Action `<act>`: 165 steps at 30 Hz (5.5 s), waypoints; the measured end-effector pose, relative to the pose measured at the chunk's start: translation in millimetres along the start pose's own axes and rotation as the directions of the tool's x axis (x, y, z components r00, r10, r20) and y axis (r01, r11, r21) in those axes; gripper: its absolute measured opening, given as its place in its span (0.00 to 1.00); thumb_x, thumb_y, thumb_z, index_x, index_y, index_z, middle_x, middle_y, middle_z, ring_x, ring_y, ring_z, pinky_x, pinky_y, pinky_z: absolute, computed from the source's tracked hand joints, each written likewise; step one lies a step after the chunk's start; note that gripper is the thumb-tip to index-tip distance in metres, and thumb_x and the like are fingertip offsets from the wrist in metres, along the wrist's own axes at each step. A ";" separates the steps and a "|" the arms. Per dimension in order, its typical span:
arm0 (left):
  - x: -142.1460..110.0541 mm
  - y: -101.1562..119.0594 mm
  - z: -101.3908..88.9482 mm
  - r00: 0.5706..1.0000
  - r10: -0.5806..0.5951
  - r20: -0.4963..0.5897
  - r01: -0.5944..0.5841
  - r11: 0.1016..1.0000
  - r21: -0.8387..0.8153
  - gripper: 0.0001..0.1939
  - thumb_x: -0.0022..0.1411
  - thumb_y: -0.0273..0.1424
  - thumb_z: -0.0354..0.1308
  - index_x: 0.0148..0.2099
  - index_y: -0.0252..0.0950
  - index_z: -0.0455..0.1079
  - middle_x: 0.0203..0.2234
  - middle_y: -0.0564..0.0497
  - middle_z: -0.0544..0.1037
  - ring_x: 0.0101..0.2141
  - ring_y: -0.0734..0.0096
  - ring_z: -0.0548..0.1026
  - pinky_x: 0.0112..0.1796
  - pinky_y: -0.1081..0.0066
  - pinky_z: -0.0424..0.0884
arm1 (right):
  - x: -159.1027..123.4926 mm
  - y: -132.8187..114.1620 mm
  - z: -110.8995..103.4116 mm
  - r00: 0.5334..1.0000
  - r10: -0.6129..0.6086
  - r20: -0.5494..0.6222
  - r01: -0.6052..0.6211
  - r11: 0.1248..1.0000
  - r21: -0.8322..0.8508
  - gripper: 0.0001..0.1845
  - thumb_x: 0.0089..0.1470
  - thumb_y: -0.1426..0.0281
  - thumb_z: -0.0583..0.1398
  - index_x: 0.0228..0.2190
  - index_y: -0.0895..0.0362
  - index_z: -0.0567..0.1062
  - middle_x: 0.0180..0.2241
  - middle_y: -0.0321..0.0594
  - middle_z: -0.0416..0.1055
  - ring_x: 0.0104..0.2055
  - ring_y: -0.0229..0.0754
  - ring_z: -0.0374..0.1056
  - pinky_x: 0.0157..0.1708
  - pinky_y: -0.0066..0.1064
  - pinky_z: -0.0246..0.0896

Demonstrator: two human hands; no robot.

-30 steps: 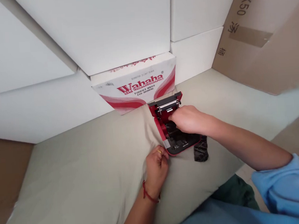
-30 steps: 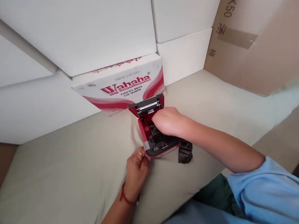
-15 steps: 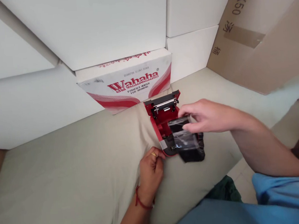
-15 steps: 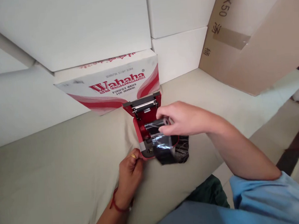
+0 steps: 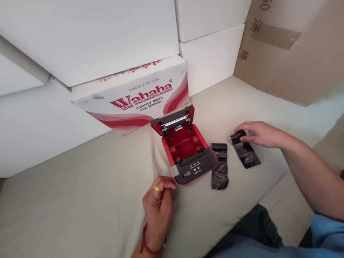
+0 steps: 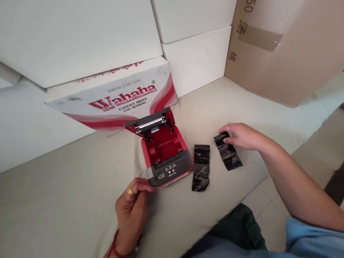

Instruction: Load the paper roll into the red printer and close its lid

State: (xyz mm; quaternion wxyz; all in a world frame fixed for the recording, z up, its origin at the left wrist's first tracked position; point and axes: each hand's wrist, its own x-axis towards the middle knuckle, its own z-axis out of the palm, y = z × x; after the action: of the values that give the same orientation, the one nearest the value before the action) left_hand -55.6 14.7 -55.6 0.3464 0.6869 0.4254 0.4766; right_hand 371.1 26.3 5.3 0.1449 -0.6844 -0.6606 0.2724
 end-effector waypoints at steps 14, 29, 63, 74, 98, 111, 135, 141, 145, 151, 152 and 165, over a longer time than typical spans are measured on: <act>19.5 -4.6 13.9 0.910 0.065 -0.409 -0.042 0.997 0.064 0.05 0.74 0.29 0.59 0.45 0.41 0.76 0.41 0.51 0.77 0.44 0.65 0.79 0.46 0.65 0.75 | -3.9 -74.1 21.6 0.948 -0.136 0.287 0.183 0.973 -0.143 0.12 0.62 0.69 0.68 0.48 0.53 0.86 0.46 0.43 0.85 0.44 0.48 0.81 0.43 0.35 0.72; 2.0 -3.0 13.3 0.824 0.563 -0.062 -0.480 0.752 0.452 0.28 0.73 0.26 0.59 0.73 0.40 0.69 0.59 0.40 0.78 0.66 0.52 0.74 0.68 0.51 0.70 | 41.9 -202.6 37.9 0.943 -0.251 0.218 0.324 0.844 -0.427 0.19 0.70 0.74 0.60 0.58 0.56 0.81 0.57 0.49 0.83 0.52 0.51 0.81 0.46 0.35 0.70; -1.2 23.4 29.1 0.801 0.568 0.190 -0.583 0.666 0.464 0.19 0.70 0.19 0.59 0.60 0.32 0.79 0.53 0.41 0.90 0.67 0.63 0.78 0.81 0.51 0.47 | 69.5 -236.0 59.3 0.910 -0.289 0.296 0.411 0.708 -0.574 0.19 0.69 0.83 0.55 0.48 0.63 0.86 0.47 0.58 0.88 0.49 0.57 0.85 0.41 0.41 0.75; -5.3 18.2 32.5 0.784 0.600 0.160 -0.605 0.682 0.412 0.29 0.68 0.19 0.58 0.70 0.34 0.71 0.57 0.41 0.88 0.71 0.63 0.76 0.81 0.47 0.49 | 66.0 -226.0 63.7 0.934 -0.238 0.265 0.350 0.754 -0.556 0.21 0.73 0.80 0.50 0.54 0.64 0.81 0.51 0.60 0.85 0.52 0.60 0.85 0.44 0.44 0.77; -1.2 27.1 32.3 0.791 0.577 0.205 -0.599 0.659 0.454 0.21 0.69 0.20 0.58 0.61 0.33 0.78 0.52 0.43 0.90 0.60 0.62 0.84 0.80 0.51 0.52 | 48.2 -167.6 20.7 0.861 -0.279 -0.424 0.382 0.906 0.180 0.20 0.76 0.57 0.58 0.41 0.53 0.86 0.38 0.40 0.87 0.42 0.44 0.82 0.46 0.34 0.74; -4.6 21.4 31.6 0.780 0.590 0.207 -0.610 0.645 0.460 0.24 0.68 0.19 0.59 0.64 0.34 0.77 0.53 0.43 0.90 0.63 0.62 0.82 0.80 0.50 0.54 | 58.5 -146.9 51.6 0.866 -0.341 -0.365 0.495 0.687 0.533 0.34 0.75 0.41 0.55 0.46 0.52 0.90 0.51 0.45 0.89 0.60 0.48 0.83 0.68 0.43 0.70; -11.1 19.8 25.9 0.819 0.549 0.166 -0.555 0.688 0.467 0.29 0.69 0.18 0.61 0.69 0.40 0.73 0.57 0.43 0.85 0.67 0.59 0.76 0.75 0.46 0.66 | 4.2 -115.6 107.4 0.612 -0.610 -0.504 0.697 0.717 -0.022 0.17 0.75 0.66 0.58 0.55 0.55 0.84 0.58 0.50 0.86 0.66 0.51 0.80 0.71 0.54 0.70; -5.6 8.3 16.2 0.929 0.321 -0.184 -0.280 0.935 0.218 0.29 0.76 0.27 0.59 0.74 0.51 0.69 0.67 0.46 0.76 0.72 0.57 0.71 0.74 0.49 0.68 | -0.5 -115.0 120.1 0.515 -0.698 -0.498 0.787 0.616 -0.049 0.19 0.78 0.57 0.56 0.53 0.53 0.83 0.57 0.45 0.87 0.66 0.49 0.77 0.78 0.56 0.55; 14.6 4.0 20.0 0.965 -0.182 -0.189 0.114 0.939 -0.324 0.30 0.72 0.37 0.67 0.74 0.55 0.71 0.76 0.51 0.67 0.79 0.53 0.60 0.78 0.52 0.59 | 1.1 -113.7 120.2 0.431 -0.707 -0.561 0.812 0.575 -0.101 0.19 0.77 0.57 0.57 0.48 0.54 0.85 0.50 0.44 0.87 0.61 0.51 0.75 0.73 0.55 0.63; 28.6 -5.7 20.8 0.940 -0.341 -0.001 0.282 0.778 -0.561 0.43 0.63 0.39 0.73 0.76 0.65 0.65 0.82 0.61 0.58 0.84 0.53 0.43 0.82 0.51 0.48 | -2.3 -114.5 112.1 0.423 -0.689 -0.588 0.818 0.570 -0.079 0.15 0.74 0.60 0.61 0.45 0.54 0.85 0.37 0.42 0.79 0.51 0.50 0.71 0.53 0.46 0.75; 28.2 -8.0 20.7 0.940 -0.340 0.002 0.282 0.777 -0.563 0.45 0.63 0.39 0.74 0.77 0.66 0.63 0.83 0.63 0.57 0.85 0.54 0.41 0.82 0.51 0.47 | -3.1 -114.6 111.5 0.426 -0.694 -0.580 0.823 0.563 -0.070 0.14 0.73 0.60 0.61 0.45 0.55 0.84 0.37 0.42 0.79 0.51 0.50 0.71 0.52 0.46 0.75; 22.8 -20.4 30.0 0.945 -0.326 0.006 0.272 0.776 -0.569 0.50 0.65 0.44 0.74 0.80 0.69 0.53 0.85 0.60 0.49 0.85 0.53 0.41 0.81 0.49 0.50 | -6.1 -116.5 107.5 0.362 -0.789 -0.497 0.829 0.516 -0.215 0.13 0.74 0.62 0.62 0.47 0.56 0.85 0.37 0.42 0.82 0.50 0.50 0.74 0.52 0.45 0.75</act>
State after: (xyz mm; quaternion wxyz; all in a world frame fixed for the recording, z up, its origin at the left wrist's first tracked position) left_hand -28.1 41.5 -74.5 0.5842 0.4551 0.3853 0.5506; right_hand 214.4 12.9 -15.6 0.4627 -0.3111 -0.8300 -0.0140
